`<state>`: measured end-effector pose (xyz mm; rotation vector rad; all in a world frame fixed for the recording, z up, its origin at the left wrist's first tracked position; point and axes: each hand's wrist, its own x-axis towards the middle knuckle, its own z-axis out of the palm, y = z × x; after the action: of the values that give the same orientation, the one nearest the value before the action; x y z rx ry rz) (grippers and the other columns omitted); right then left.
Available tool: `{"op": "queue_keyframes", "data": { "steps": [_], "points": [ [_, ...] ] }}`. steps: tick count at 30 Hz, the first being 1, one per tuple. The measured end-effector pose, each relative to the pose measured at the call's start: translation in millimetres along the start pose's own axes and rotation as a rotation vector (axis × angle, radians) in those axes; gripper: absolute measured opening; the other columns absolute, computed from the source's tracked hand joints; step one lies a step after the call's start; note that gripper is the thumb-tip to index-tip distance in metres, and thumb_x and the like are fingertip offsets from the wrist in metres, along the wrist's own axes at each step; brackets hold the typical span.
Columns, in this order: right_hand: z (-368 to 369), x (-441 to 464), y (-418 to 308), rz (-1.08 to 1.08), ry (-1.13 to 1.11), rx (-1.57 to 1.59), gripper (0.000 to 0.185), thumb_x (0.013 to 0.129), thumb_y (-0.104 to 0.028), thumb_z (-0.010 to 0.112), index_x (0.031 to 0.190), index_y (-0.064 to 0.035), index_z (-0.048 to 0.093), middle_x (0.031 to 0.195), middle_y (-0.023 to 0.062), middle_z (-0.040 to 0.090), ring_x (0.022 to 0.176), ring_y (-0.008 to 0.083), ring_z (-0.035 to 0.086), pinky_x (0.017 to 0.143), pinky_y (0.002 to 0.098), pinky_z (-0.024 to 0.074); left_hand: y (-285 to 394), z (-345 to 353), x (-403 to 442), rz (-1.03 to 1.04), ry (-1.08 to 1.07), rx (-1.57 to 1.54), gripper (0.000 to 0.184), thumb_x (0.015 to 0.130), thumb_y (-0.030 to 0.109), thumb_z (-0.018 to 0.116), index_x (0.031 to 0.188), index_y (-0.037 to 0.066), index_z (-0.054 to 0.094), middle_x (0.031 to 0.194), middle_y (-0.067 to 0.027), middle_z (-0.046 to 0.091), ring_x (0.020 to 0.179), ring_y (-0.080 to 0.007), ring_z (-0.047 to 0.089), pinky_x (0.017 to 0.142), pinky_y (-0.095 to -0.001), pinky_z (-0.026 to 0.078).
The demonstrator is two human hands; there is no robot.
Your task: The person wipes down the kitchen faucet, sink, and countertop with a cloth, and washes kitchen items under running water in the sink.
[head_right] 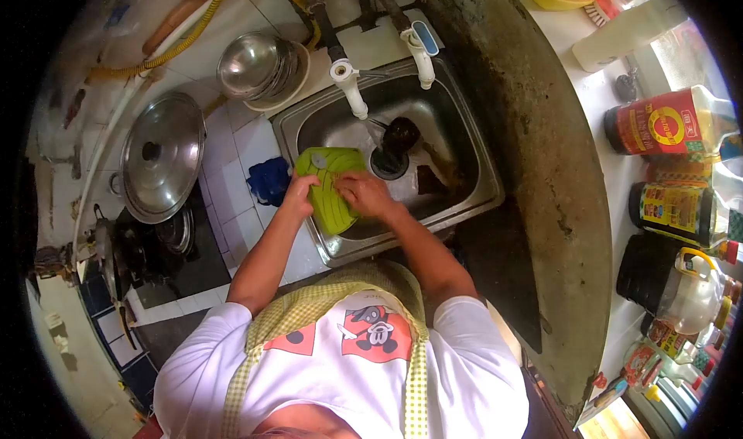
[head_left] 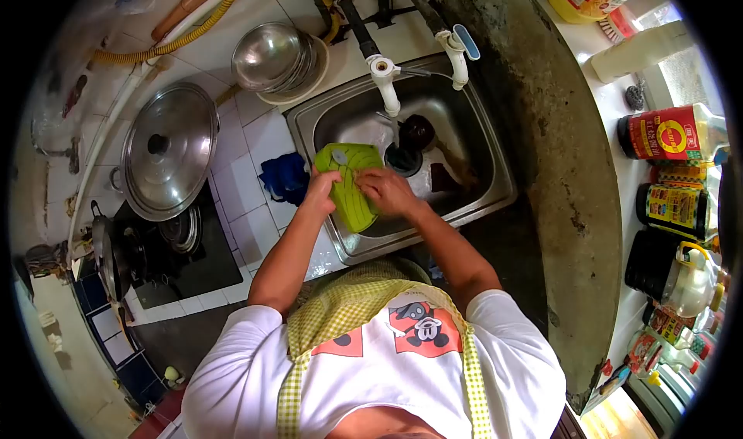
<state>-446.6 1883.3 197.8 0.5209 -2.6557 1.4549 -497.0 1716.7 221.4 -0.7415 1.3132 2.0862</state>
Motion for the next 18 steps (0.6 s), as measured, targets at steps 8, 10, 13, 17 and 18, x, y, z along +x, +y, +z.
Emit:
{"op": "queue_keyframes", "data": {
  "steps": [8, 10, 13, 17, 18],
  "points": [
    [-31, 27, 36, 0.321, 0.184, 0.022, 0.016, 0.072, -0.01, 0.056, 0.088, -0.0096, 0.062, 0.088, 0.0091, 0.059, 0.085, 0.027, 0.056, 0.074, 0.0348, 0.045, 2, -11, -6, 0.011, -0.113, 0.037, 0.066, 0.059, -0.01, 0.04, 0.121, 0.014, 0.033, 0.11, -0.0118, 0.046, 0.1, -0.0297, 0.049, 0.083, -0.0439, 0.044],
    [-22, 30, 9, 0.103, 0.211, 0.03, 0.017, 0.072, -0.01, 0.057, 0.088, -0.0093, 0.061, 0.089, 0.0096, 0.059, 0.083, 0.028, 0.057, 0.073, 0.0352, 0.0456, -2, -4, -8, 0.014, -0.14, 0.04, 0.068, 0.059, -0.01, 0.039, 0.122, 0.014, 0.032, 0.112, -0.0117, 0.044, 0.102, -0.0296, 0.048, 0.083, -0.0435, 0.044],
    [-9, 28, 16, -0.114, 0.198, -0.069, 0.019, 0.072, -0.011, 0.057, 0.09, -0.0081, 0.061, 0.092, 0.0106, 0.059, 0.079, 0.0299, 0.058, 0.07, 0.0369, 0.0469, 1, 11, -15, 0.024, -0.104, 0.111, 0.069, 0.059, -0.009, 0.039, 0.123, 0.015, 0.03, 0.115, -0.0116, 0.042, 0.104, -0.0294, 0.046, 0.084, -0.0428, 0.043],
    [-29, 10, 78, 0.499, -0.046, -0.218, 0.02, 0.071, -0.018, 0.056, 0.088, -0.0099, 0.062, 0.082, 0.0147, 0.06, 0.078, 0.0309, 0.058, 0.07, 0.0386, 0.0459, 3, 5, -15, 0.021, -0.187, 0.138, 0.069, 0.059, -0.01, 0.04, 0.123, 0.016, 0.03, 0.113, -0.0103, 0.042, 0.104, -0.028, 0.045, 0.083, -0.0411, 0.043],
    [-41, 11, 75, 0.484, -0.056, -0.177, 0.019, 0.071, -0.018, 0.055, 0.087, -0.0096, 0.062, 0.081, 0.0147, 0.061, 0.077, 0.0313, 0.058, 0.068, 0.0386, 0.0464, 1, 9, -13, 0.03, -0.18, 0.148, 0.068, 0.06, -0.011, 0.041, 0.121, 0.017, 0.032, 0.11, -0.0093, 0.044, 0.103, -0.0274, 0.046, 0.08, -0.0404, 0.044]
  ]
}}
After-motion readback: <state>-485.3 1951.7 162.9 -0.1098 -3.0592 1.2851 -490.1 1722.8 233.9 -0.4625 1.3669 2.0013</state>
